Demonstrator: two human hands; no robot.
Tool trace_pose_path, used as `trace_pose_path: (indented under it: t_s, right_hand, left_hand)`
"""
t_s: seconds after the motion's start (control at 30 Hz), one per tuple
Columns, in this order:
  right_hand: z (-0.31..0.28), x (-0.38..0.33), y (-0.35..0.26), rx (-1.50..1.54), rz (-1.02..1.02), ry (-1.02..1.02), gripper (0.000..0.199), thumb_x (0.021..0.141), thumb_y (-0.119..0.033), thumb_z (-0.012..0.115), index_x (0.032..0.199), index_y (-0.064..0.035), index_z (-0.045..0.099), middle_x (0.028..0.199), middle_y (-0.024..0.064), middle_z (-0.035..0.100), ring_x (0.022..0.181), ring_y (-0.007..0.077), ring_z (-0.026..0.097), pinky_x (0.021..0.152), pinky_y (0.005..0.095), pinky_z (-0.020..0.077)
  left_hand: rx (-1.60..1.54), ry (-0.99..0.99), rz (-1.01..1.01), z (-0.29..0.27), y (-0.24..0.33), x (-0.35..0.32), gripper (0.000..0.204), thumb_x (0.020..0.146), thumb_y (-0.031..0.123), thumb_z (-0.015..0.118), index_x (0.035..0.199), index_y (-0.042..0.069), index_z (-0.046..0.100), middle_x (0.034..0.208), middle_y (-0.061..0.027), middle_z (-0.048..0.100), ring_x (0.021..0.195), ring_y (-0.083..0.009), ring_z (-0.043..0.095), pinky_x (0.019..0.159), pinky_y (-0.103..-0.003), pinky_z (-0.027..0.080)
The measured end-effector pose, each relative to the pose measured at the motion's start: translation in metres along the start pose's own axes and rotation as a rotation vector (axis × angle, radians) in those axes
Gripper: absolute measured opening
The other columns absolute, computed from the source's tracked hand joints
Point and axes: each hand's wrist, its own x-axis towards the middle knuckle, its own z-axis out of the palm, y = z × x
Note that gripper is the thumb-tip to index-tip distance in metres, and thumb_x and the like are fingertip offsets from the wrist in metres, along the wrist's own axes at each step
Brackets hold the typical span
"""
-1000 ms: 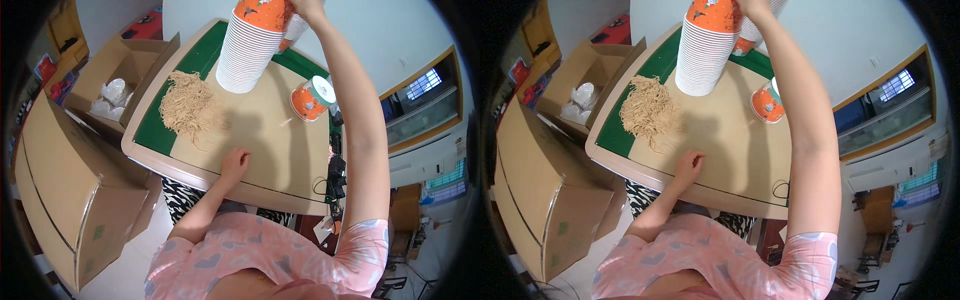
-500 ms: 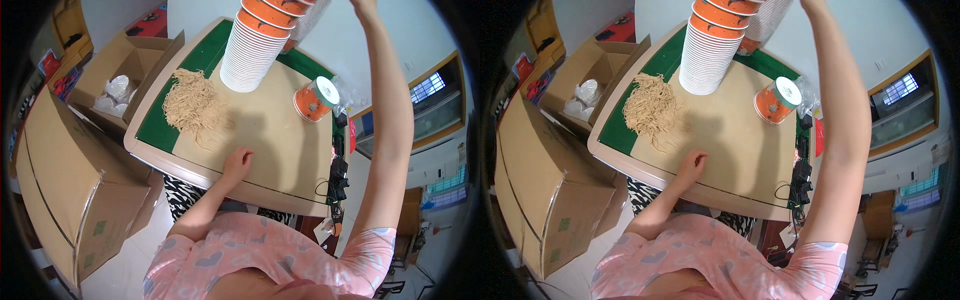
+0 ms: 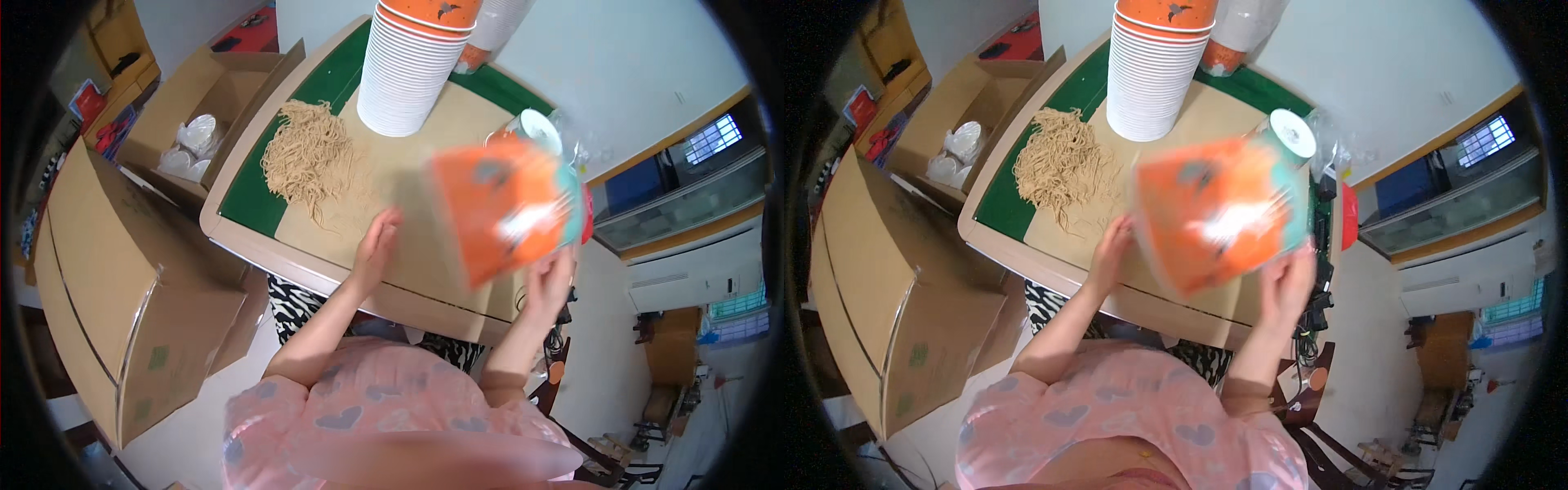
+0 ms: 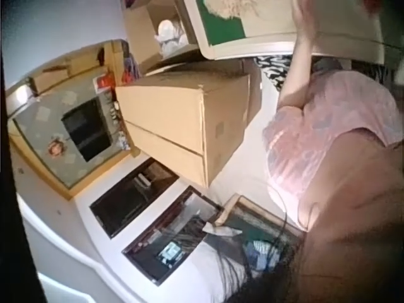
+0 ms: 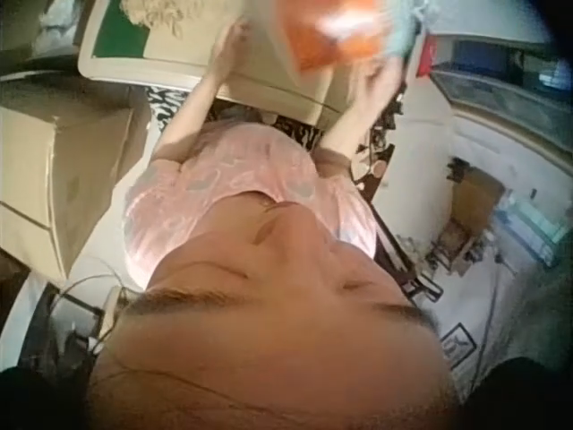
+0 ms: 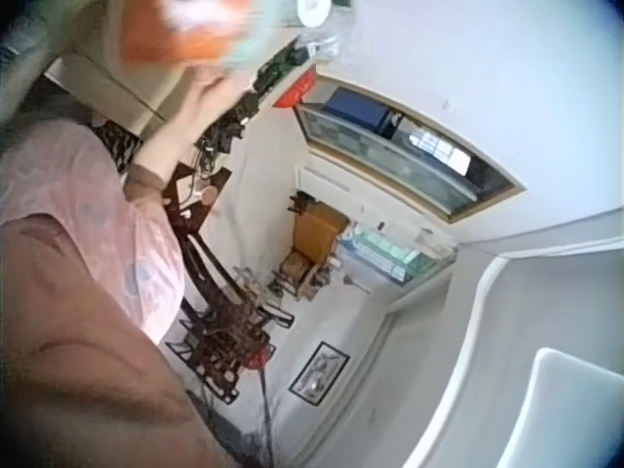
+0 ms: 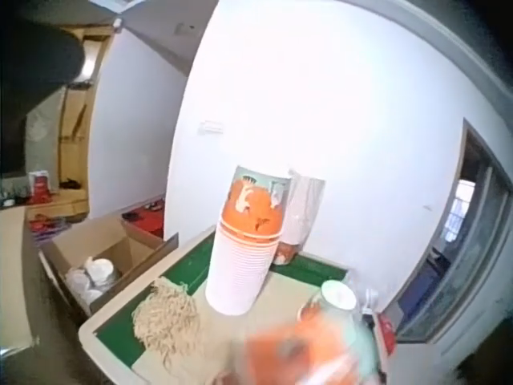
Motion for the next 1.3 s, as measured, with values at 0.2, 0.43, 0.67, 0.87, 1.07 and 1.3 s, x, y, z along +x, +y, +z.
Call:
trace_pose_path:
  t_s: [0.2,0.43,0.67,0.87,1.07,1.3]
  right_hand:
    - [-0.004,-0.062,0.068,-0.091,0.227,0.351,0.014,0.096,-0.023,0.051,0.103,-0.0113,0.056,0.07,-0.0059,0.05,0.058,0.0026,0.046,0.05,0.0169,0.0353]
    - [-0.019,-0.069,0.062,-0.524,-0.202,0.377,0.037,0.099,-0.024,0.048,0.129,-0.0017,0.044,0.116,0.0102,0.053,0.106,0.0177,0.05,0.094,0.0307,0.041]
    - [-0.007,-0.062,0.044,-1.133,-0.371,-0.019,0.037,0.09,-0.012,0.053,0.126,-0.0007,0.055,0.141,0.0182,0.043,0.132,0.0297,0.039,0.109,0.0397,0.0285]
    - [-0.005,-0.052,0.041,-0.93,-0.24,0.002,0.037,0.092,-0.014,0.056,0.127,-0.0031,0.055,0.143,0.0185,0.041,0.133,0.0291,0.039,0.108,0.0394,0.0295]
    - [-0.016,-0.07,0.041,-0.861,-0.628,0.217,0.018,0.094,-0.003,0.047,0.107,0.0015,0.058,0.108,0.0152,0.062,0.099,0.0226,0.059,0.089,0.0322,0.0462]
    - [-0.001,-0.107,0.053,-0.791,-0.384,-0.412,0.021,0.081,0.011,0.059,0.097,-0.0014,0.062,0.08,0.0103,0.063,0.068,0.0198,0.058,0.06,0.0288,0.0463]
  left_hand:
    - [-0.142,0.159,0.073,0.041,0.045,-0.034,0.043,0.097,0.015,0.051,0.136,0.002,0.039,0.125,-0.0108,0.053,0.115,-0.0159,0.05,0.099,-0.03,0.038]
    - [1.027,-0.031,0.541,0.067,0.109,-0.013,0.026,0.083,0.003,0.06,0.108,0.006,0.062,0.094,-0.0152,0.064,0.082,-0.0319,0.062,0.073,-0.035,0.05]
    - [1.231,-0.202,0.283,0.085,0.109,0.011,0.023,0.088,0.013,0.059,0.109,0.004,0.063,0.094,-0.0192,0.066,0.083,-0.0315,0.065,0.071,-0.036,0.051]
    - [1.068,0.102,0.079,0.001,0.09,0.009,0.018,0.088,0.017,0.059,0.097,0.005,0.068,0.089,-0.0144,0.067,0.082,-0.0288,0.066,0.072,-0.036,0.051]
    - [1.244,-0.061,0.137,-0.031,0.065,-0.037,0.014,0.081,0.005,0.064,0.094,0.008,0.068,0.083,-0.0108,0.06,0.074,-0.0277,0.061,0.066,-0.038,0.05]
    - [1.495,-0.229,0.262,-0.03,0.058,-0.03,0.008,0.082,0.004,0.062,0.09,0.006,0.064,0.088,-0.0101,0.057,0.082,-0.0305,0.059,0.07,-0.039,0.05]
